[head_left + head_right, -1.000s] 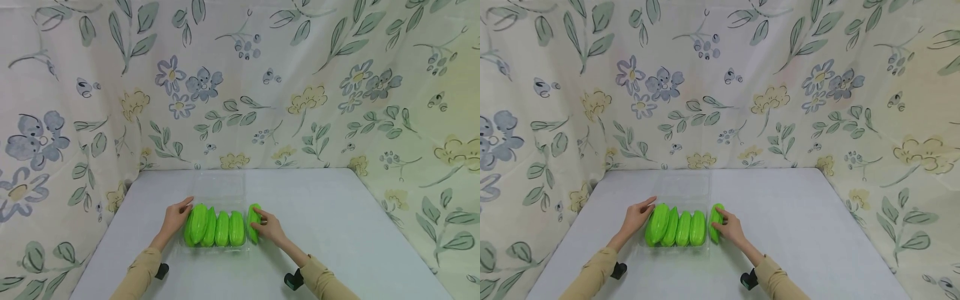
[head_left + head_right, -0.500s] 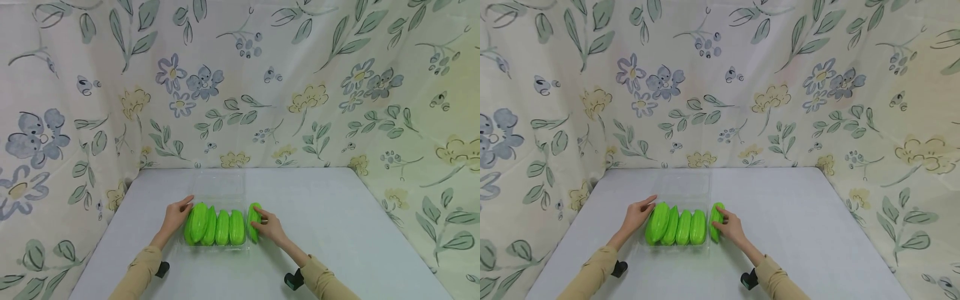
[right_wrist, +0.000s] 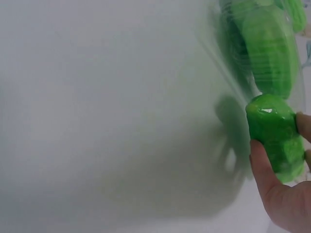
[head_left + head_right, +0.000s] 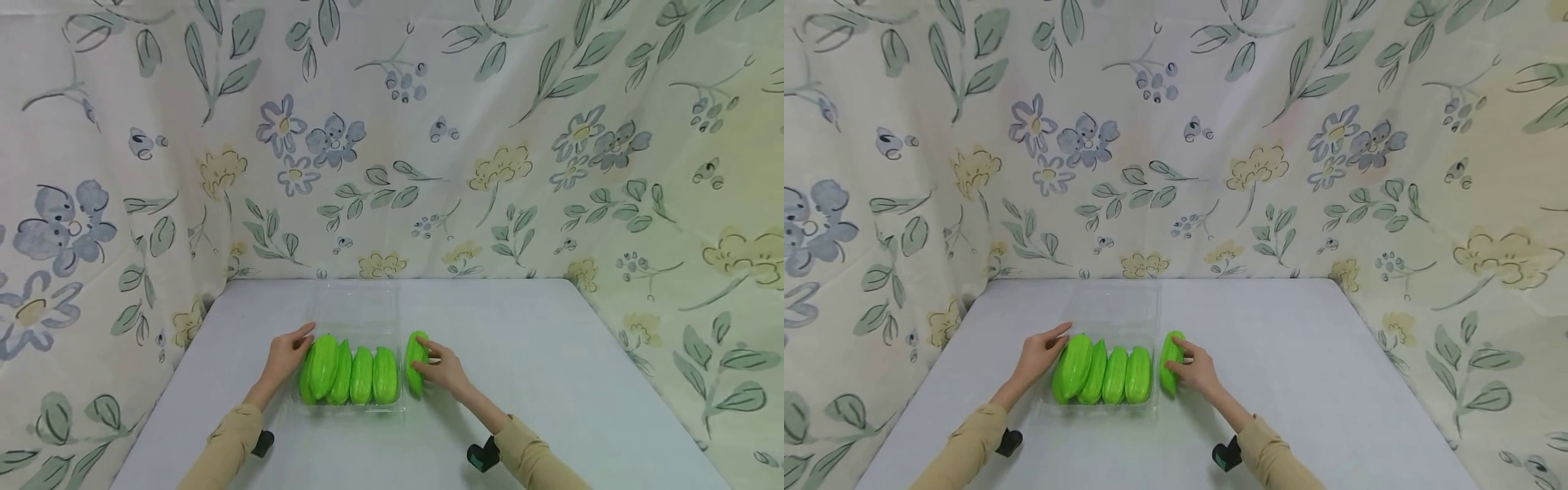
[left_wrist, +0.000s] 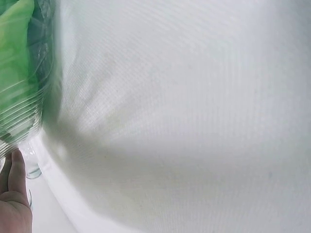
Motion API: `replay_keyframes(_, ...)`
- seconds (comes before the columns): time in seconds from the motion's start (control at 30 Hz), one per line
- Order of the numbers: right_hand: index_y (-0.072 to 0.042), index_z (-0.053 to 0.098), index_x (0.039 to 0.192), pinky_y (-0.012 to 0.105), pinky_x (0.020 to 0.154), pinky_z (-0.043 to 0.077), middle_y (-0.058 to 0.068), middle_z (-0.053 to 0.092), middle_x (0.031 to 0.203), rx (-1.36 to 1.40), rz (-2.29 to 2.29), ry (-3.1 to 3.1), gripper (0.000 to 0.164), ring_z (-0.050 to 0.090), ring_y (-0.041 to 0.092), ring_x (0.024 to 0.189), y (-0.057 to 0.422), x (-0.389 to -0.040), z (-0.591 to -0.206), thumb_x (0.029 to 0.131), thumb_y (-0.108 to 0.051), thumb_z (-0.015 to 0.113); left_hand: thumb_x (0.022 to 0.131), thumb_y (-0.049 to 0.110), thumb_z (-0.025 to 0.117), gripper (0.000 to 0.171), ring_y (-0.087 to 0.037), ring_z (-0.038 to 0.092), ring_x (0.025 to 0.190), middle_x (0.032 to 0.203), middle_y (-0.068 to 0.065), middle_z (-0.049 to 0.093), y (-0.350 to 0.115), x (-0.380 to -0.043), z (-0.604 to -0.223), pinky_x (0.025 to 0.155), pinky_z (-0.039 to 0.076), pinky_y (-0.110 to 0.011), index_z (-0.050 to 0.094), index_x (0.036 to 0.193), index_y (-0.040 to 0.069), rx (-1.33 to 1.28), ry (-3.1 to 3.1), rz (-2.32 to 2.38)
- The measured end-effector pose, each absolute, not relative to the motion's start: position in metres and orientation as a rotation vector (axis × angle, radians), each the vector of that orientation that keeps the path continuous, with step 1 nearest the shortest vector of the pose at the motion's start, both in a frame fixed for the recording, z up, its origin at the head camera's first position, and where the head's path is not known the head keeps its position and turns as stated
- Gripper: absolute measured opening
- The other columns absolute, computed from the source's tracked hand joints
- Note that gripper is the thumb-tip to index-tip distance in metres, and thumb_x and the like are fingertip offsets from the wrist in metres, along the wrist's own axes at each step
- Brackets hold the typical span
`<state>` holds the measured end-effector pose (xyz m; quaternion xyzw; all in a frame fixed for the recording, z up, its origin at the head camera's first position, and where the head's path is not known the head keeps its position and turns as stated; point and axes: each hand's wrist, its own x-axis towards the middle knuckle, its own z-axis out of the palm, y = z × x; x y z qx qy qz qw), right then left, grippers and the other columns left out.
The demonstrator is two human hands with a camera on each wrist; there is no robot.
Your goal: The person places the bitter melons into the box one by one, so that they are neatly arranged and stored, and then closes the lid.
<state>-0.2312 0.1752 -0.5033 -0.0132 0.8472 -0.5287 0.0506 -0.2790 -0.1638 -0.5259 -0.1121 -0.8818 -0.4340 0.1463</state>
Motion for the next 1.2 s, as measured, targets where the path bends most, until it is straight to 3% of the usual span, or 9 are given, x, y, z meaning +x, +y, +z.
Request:
replay_keyframes(0.2,-0.011,0.054,0.135,0.031,0.067,0.056,0.029,0.058,0.12,-0.018,-1.633,2.588,0.056,0.065,0.033,0.098,0.183,-0.239,-0.495,0.083,-0.013,0.073,0.091,0.006,0.062,0.032,-0.025,0.069,0.081,0.119,-0.02,0.064,-0.164,-0.278,-0.527,0.056,0.044,-0.018,0.063,0.122,0.002,-0.332,-2.54,-1.254)
replay_keyframes(0.5,-0.014,0.052,0.137,0.03,0.068,0.056,0.028,0.056,0.124,0.034,-1.589,2.617,0.056,0.063,0.031,0.101,0.192,-0.25,-0.482,0.084,-0.017,0.072,0.091,0.007,0.062,0.032,-0.03,0.069,0.093,0.123,-0.02,0.062,-0.164,-0.278,-0.527,0.062,0.048,-0.019,0.063,0.123,0.002,-0.322,-2.554,-1.258)
replay_keyframes(0.93,-0.013,0.05,0.139,0.029,0.068,0.056,0.03,0.054,0.124,0.102,-1.614,2.594,0.057,0.065,0.021,0.085,0.206,-0.264,-0.477,0.085,-0.014,0.071,0.091,0.007,0.062,0.032,-0.03,0.069,0.094,0.122,-0.02,0.062,-0.163,-0.279,-0.526,0.062,0.047,-0.019,0.063,0.123,0.002,-0.313,-2.557,-1.262)
replay_keyframes(1.2,-0.014,0.048,0.14,0.034,0.072,0.056,0.029,0.052,0.124,0.113,-1.663,2.547,0.057,0.065,0.017,0.082,0.21,-0.265,-0.478,0.087,-0.016,0.069,0.092,0.007,0.061,0.033,-0.018,0.065,0.072,0.119,-0.02,0.064,-0.163,-0.279,-0.527,0.053,0.041,-0.019,0.062,0.125,0.002,-0.314,-2.566,-1.266)
